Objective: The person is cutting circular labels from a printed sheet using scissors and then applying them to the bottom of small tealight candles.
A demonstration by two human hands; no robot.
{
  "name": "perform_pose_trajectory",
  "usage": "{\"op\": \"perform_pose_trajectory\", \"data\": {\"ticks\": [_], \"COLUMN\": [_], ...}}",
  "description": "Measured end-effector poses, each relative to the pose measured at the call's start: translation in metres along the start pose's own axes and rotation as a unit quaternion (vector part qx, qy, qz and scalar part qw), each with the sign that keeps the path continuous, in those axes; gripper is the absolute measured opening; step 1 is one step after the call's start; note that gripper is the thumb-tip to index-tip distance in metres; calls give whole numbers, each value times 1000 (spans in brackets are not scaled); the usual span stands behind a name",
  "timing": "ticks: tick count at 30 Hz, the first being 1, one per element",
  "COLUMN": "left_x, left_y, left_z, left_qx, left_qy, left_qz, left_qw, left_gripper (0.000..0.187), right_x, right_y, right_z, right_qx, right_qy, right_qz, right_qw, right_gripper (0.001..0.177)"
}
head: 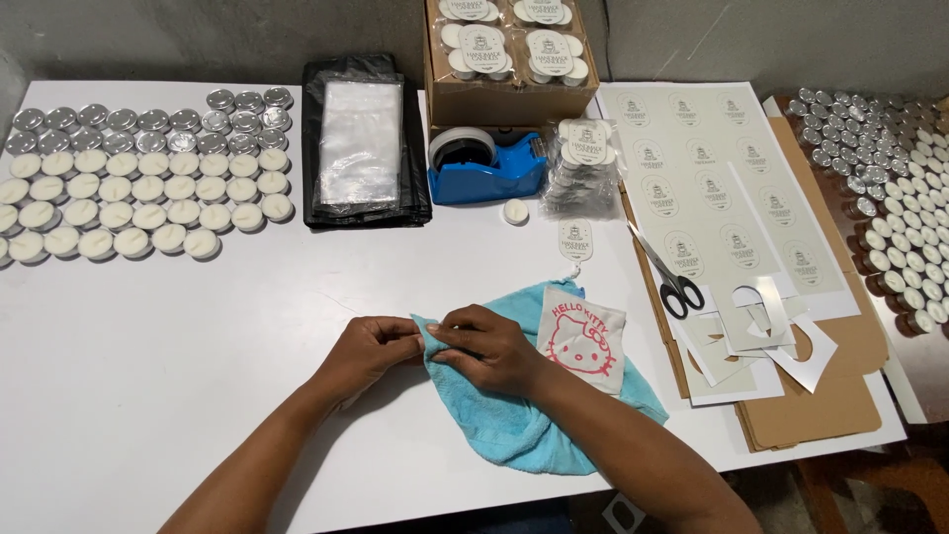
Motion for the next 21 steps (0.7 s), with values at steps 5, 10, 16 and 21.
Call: {"op": "perform_pose_trajectory", "data": {"ticks": [5,10,16,21], "left_x": [0,5,4,-7], "left_y": [5,8,5,0], "left_z": [2,3,-1,-8], "left_qx": [-26,-22,-5,9], "left_qy": [26,55,64,45], "left_qz": [-92,-132,-144,-140], "left_qw": [995,989,988,989], "left_gripper": [43,45,46,40], "right_x": [4,20,20,18], "right_y": [-3,-4,-3,-6], "right_z": [-6,-3,-1,2], "right_qx": [-29,-44,-48,-7], "right_qy": [97,191,186,128], "right_qz": [-105,-212,-170,-128], "right_qw": [989,958,966,983], "right_gripper": [29,27,30,35]}}
Point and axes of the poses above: each hand's wrist, its own z-axis towards the middle knuckle, its own y-axis out of the back of the hand, x = y × z, the point moved 5 cm from there along z, towards the middle knuckle, and after that the axes turned 9 degrees about -z, right-handed, at the moved point
